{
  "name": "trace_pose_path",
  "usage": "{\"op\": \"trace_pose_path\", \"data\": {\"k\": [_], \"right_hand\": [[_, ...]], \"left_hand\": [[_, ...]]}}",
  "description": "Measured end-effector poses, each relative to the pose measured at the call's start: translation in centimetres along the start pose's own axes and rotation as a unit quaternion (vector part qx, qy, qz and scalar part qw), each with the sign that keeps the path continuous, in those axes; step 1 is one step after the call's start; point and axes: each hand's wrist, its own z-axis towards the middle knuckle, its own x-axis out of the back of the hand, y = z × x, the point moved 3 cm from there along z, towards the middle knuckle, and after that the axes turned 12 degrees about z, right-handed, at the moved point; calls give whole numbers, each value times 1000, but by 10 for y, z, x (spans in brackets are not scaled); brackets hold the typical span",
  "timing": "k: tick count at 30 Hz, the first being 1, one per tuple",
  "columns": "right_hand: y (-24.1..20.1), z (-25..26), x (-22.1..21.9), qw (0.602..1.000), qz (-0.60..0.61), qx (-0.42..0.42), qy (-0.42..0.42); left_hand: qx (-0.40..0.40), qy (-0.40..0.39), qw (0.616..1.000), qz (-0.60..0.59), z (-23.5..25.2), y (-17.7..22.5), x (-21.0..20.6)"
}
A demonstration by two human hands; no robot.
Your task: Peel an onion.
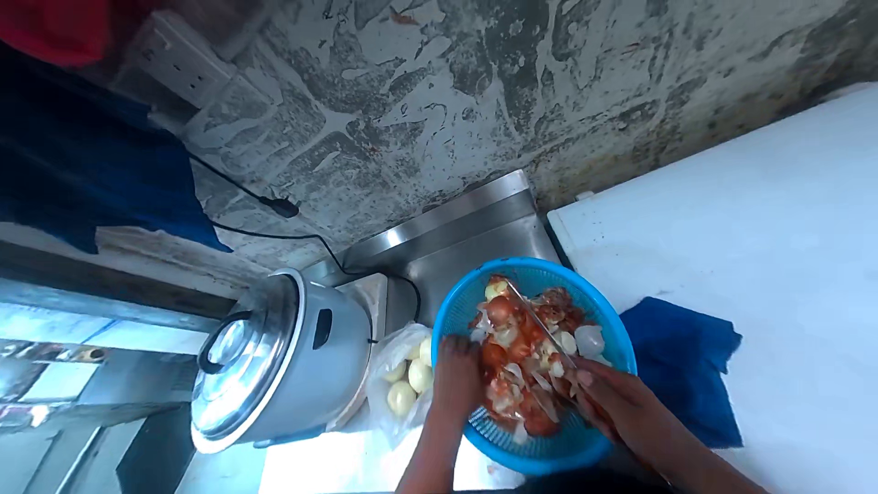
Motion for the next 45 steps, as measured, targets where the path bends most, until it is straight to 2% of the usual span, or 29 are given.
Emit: {"op": "trace_pose_path", "data": {"k": [2,3,5,7,9,12,14,15,17,18,22,25,26,28,30,31,32,34,36,39,42,43,45], "right_hand": [[-1,-2,0,1000,5,15,8],[-1,-2,0,1000,8,21,14],[0,-3,-1,1000,7,22,21],[-1,-3,-2,1000,12,12,22],[-1,-3,-2,1000,10,11,25],[-2,-5,0,999,24,-3,41],[-3,-5,3,997,48,-15,54],[-2,-4,4,996,65,-15,61],[2,-5,4,992,95,-17,76],[3,-4,3,991,100,-20,82],[1,-2,-2,991,100,-14,83],[1,1,-4,992,87,-11,92],[1,2,-4,991,89,-10,95],[-2,5,-6,991,95,-7,99],[-5,8,-9,990,94,-8,106],[-6,7,-11,991,81,-8,108],[-5,5,-14,993,60,-3,104],[-6,6,-23,996,2,14,92],[-5,6,-35,996,-43,19,77],[1,5,-51,992,-114,30,40],[0,5,-61,971,-222,87,9],[-3,4,-63,962,-258,93,-6],[-8,3,-69,952,-292,90,-24]], "left_hand": [[24,-118,992,29,9,16,-3],[37,-137,990,23,11,18,1],[47,-122,991,-42,10,9,3],[55,-43,988,-137,6,-1,2],[83,91,971,-206,2,-8,3],[90,246,942,-210,-11,-5,5],[36,318,926,-202,-26,8,12],[-14,294,929,-226,-35,17,12],[-132,163,942,-260,-48,37,4],[-168,108,948,-247,-49,45,-2],[-158,-27,974,-157,-35,65,-4],[-189,-123,968,-111,-21,73,13],[-201,-130,963,-122,-17,72,14],[-213,-89,951,-203,-13,60,5],[-206,-37,906,-368,-13,45,-4],[-205,-15,857,-472,-14,40,-8],[-204,0,793,-574,-17,38,-9],[-201,12,673,-711,-18,33,-8],[-175,13,603,-778,-14,27,-16],[-116,26,530,-840,-11,20,-22],[-54,78,466,-880,-18,20,-18],[-36,99,457,-883,-22,22,-16],[-16,128,461,-878,-31,25,-18]]}}
